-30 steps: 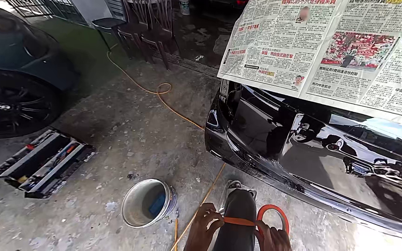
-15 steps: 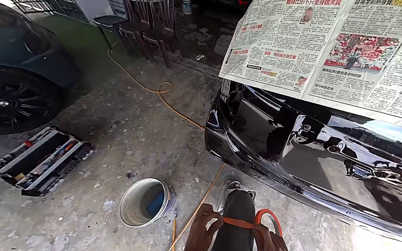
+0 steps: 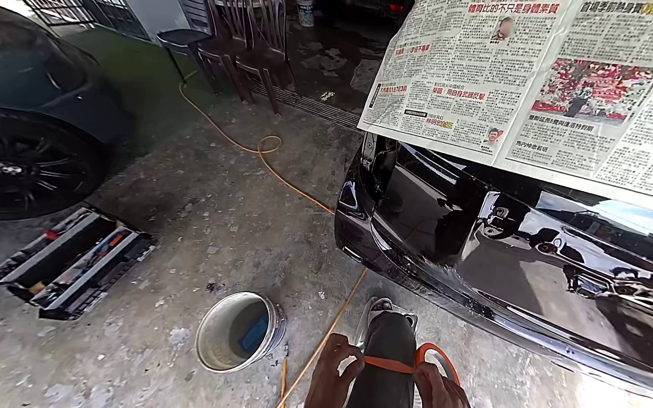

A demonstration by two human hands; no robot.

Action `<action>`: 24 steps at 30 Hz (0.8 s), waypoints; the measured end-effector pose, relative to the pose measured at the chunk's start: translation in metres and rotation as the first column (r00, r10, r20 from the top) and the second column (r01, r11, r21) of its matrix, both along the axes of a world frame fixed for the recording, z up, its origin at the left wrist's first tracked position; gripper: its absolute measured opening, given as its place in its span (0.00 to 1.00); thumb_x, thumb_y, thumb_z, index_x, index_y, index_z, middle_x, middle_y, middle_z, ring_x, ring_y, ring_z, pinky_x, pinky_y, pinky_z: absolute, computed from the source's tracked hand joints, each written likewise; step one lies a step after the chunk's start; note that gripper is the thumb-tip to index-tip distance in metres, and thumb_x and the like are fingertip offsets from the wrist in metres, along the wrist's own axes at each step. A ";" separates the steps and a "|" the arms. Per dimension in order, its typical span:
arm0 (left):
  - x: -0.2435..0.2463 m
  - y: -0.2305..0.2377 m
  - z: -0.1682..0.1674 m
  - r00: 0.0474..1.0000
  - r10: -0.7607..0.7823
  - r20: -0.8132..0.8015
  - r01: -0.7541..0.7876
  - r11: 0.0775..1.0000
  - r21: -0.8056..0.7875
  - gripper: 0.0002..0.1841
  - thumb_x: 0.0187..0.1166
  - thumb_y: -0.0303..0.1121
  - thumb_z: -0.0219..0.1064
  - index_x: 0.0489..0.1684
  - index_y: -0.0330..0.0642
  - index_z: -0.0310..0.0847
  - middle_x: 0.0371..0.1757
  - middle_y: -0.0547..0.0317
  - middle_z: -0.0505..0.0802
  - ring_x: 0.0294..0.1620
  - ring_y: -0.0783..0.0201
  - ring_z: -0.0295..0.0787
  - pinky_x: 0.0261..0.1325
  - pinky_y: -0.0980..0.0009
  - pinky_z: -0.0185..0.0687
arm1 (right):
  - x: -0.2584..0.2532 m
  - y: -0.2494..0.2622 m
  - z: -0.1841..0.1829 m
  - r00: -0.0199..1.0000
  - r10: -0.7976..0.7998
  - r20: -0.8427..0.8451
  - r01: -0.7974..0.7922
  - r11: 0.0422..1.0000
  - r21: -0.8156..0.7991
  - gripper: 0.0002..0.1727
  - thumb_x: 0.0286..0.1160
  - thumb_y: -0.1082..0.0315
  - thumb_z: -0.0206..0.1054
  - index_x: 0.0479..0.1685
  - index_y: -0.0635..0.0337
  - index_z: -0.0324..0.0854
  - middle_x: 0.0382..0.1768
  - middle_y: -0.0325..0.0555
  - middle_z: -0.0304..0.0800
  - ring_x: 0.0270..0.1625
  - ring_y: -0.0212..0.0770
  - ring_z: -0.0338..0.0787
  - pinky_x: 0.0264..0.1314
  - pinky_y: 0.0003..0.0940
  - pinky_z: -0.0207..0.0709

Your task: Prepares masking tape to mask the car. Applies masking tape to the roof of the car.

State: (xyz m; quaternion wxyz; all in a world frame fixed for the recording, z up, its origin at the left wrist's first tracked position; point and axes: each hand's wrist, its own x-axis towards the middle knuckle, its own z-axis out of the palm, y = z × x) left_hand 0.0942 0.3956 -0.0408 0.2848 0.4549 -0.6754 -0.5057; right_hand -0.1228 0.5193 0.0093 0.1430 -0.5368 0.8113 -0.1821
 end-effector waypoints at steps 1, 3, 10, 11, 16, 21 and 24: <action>0.000 0.000 0.000 1.000 0.002 0.001 -0.002 1.000 0.003 0.06 0.73 0.39 0.74 0.38 0.51 0.95 0.50 0.59 0.84 0.53 0.70 0.80 0.57 0.74 0.78 | 0.000 -0.001 0.001 1.000 -0.004 0.015 0.004 1.000 0.010 0.17 0.88 0.54 0.58 0.50 0.54 0.88 0.33 0.44 0.95 0.37 0.48 0.94 0.47 0.50 0.84; -0.001 -0.001 0.001 1.000 0.006 -0.001 -0.006 1.000 0.011 0.06 0.73 0.39 0.74 0.38 0.50 0.94 0.50 0.59 0.84 0.52 0.70 0.80 0.56 0.74 0.79 | 0.000 -0.003 0.002 0.999 -0.010 0.043 0.010 1.000 0.015 0.17 0.88 0.54 0.57 0.50 0.54 0.88 0.32 0.44 0.94 0.36 0.48 0.94 0.45 0.51 0.84; -0.004 -0.003 0.000 1.000 0.020 0.000 -0.020 0.999 0.030 0.06 0.71 0.36 0.74 0.38 0.46 0.94 0.49 0.56 0.84 0.51 0.67 0.82 0.56 0.71 0.81 | 0.001 -0.009 0.008 0.997 -0.040 0.073 0.036 0.998 0.049 0.16 0.87 0.55 0.59 0.51 0.55 0.87 0.32 0.47 0.94 0.37 0.51 0.94 0.46 0.55 0.83; -0.005 -0.003 0.000 1.000 0.024 -0.004 -0.024 0.999 0.032 0.06 0.71 0.36 0.74 0.38 0.46 0.94 0.49 0.56 0.84 0.51 0.67 0.82 0.56 0.71 0.81 | 0.002 -0.009 0.009 0.996 -0.046 0.071 0.042 0.997 0.057 0.16 0.86 0.55 0.59 0.51 0.55 0.87 0.32 0.47 0.94 0.37 0.51 0.94 0.46 0.55 0.83; -0.006 -0.003 -0.003 0.999 0.029 -0.015 -0.028 0.999 0.040 0.06 0.72 0.36 0.74 0.38 0.45 0.93 0.49 0.56 0.84 0.51 0.67 0.81 0.57 0.72 0.80 | 0.003 -0.011 0.009 0.998 -0.054 0.029 0.053 0.997 0.063 0.16 0.86 0.55 0.59 0.50 0.53 0.88 0.32 0.46 0.94 0.37 0.50 0.95 0.47 0.54 0.84; -0.005 -0.003 -0.007 0.998 0.044 -0.048 -0.041 0.997 0.067 0.06 0.71 0.35 0.74 0.37 0.45 0.93 0.49 0.57 0.84 0.51 0.68 0.81 0.57 0.72 0.79 | 0.004 -0.011 0.008 0.998 -0.058 0.032 0.057 0.997 0.054 0.17 0.87 0.54 0.58 0.51 0.54 0.88 0.32 0.47 0.94 0.36 0.51 0.94 0.46 0.54 0.83; -0.005 -0.003 -0.009 0.997 0.048 -0.068 -0.043 0.996 0.078 0.06 0.71 0.35 0.74 0.37 0.45 0.92 0.48 0.58 0.84 0.51 0.68 0.81 0.57 0.73 0.79 | 0.004 -0.012 0.008 0.997 -0.068 0.040 0.065 0.996 0.063 0.16 0.87 0.54 0.59 0.50 0.54 0.88 0.31 0.47 0.94 0.36 0.51 0.94 0.45 0.54 0.83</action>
